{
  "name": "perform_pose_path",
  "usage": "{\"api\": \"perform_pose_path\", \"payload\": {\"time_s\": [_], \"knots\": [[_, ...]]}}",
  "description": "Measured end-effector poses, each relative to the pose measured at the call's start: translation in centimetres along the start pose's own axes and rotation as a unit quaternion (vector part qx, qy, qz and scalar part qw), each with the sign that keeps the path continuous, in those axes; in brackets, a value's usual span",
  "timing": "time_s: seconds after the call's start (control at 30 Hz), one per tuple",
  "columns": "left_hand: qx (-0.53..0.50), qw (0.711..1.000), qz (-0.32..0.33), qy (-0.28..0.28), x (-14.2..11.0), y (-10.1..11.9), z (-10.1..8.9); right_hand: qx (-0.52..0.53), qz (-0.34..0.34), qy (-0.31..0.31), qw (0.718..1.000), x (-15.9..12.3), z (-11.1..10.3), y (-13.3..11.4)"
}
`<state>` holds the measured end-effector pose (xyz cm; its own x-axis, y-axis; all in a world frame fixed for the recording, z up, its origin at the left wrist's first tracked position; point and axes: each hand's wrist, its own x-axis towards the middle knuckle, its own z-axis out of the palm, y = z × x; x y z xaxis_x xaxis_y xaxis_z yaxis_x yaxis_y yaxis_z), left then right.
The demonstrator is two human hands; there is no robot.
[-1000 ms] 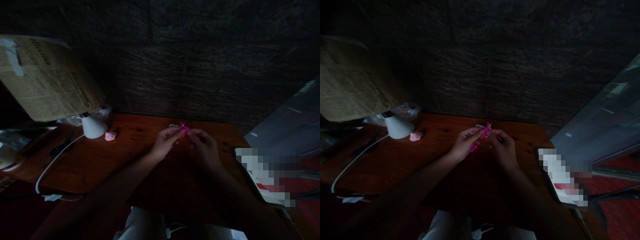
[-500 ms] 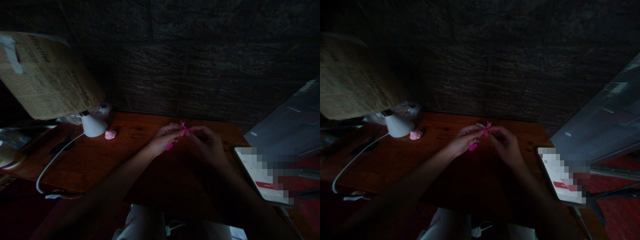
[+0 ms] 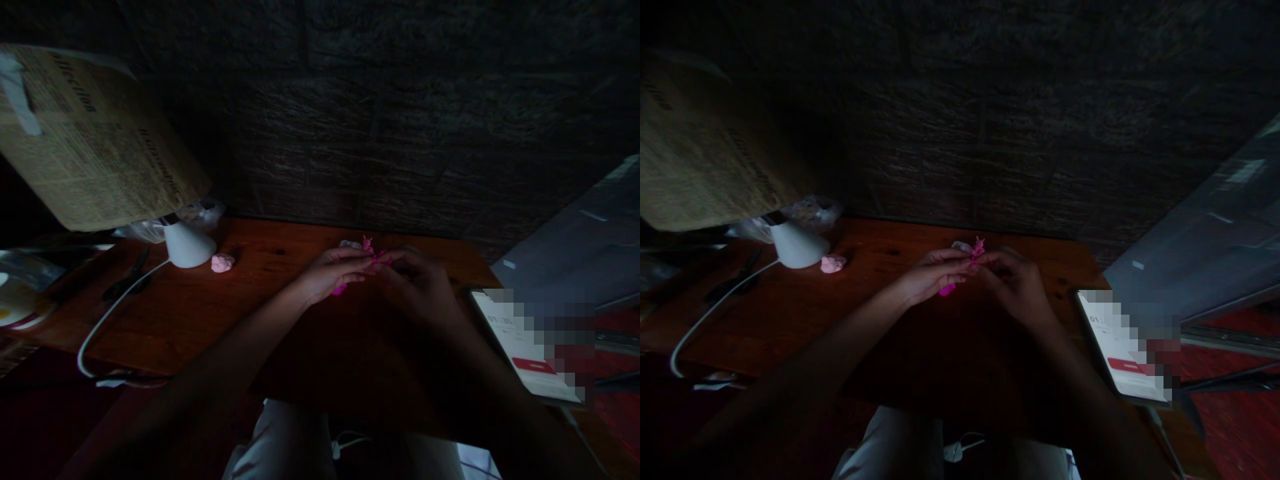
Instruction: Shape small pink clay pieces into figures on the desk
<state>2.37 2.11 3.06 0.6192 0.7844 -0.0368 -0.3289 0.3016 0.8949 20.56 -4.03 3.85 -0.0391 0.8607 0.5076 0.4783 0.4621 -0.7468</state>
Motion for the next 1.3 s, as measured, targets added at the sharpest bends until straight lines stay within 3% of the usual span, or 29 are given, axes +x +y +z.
{"api": "perform_pose_path", "payload": {"time_s": [0.23,0.43,0.53,0.63,0.7,0.83,0.93,1.17,1.3], "knots": [[-0.016,0.999,0.038,0.020,0.1,-0.1,0.1,0.009,0.004,0.022,1.000,-0.1,0.4,-0.3],[-0.008,0.999,0.043,0.009,0.2,0.0,0.1,0.100,0.069,0.029,0.992,-0.2,0.9,-0.8],[0.020,0.998,0.056,0.036,0.4,0.8,-0.8,0.106,0.088,0.022,0.990,-0.2,1.4,-0.1],[0.103,0.987,0.096,0.078,0.4,1.8,-2.4,0.028,0.059,-0.031,0.997,-0.3,2.4,1.1],[0.183,0.975,0.103,0.071,0.4,2.3,-3.4,-0.036,0.034,-0.079,0.996,-0.3,3.4,1.8],[0.263,0.961,0.079,-0.015,0.4,2.3,-4.5,-0.078,0.021,-0.151,0.985,-0.4,4.8,2.1],[0.288,0.953,0.072,-0.059,0.7,1.5,-4.5,-0.084,0.029,-0.171,0.981,-0.5,4.6,1.8],[0.404,0.898,0.163,-0.059,1.3,-0.7,-4.5,0.022,0.064,-0.306,0.950,-0.7,2.0,0.1],[0.457,0.867,0.164,-0.113,1.4,-1.2,-4.9,0.103,0.119,-0.311,0.937,-0.3,0.8,-0.4]]}}
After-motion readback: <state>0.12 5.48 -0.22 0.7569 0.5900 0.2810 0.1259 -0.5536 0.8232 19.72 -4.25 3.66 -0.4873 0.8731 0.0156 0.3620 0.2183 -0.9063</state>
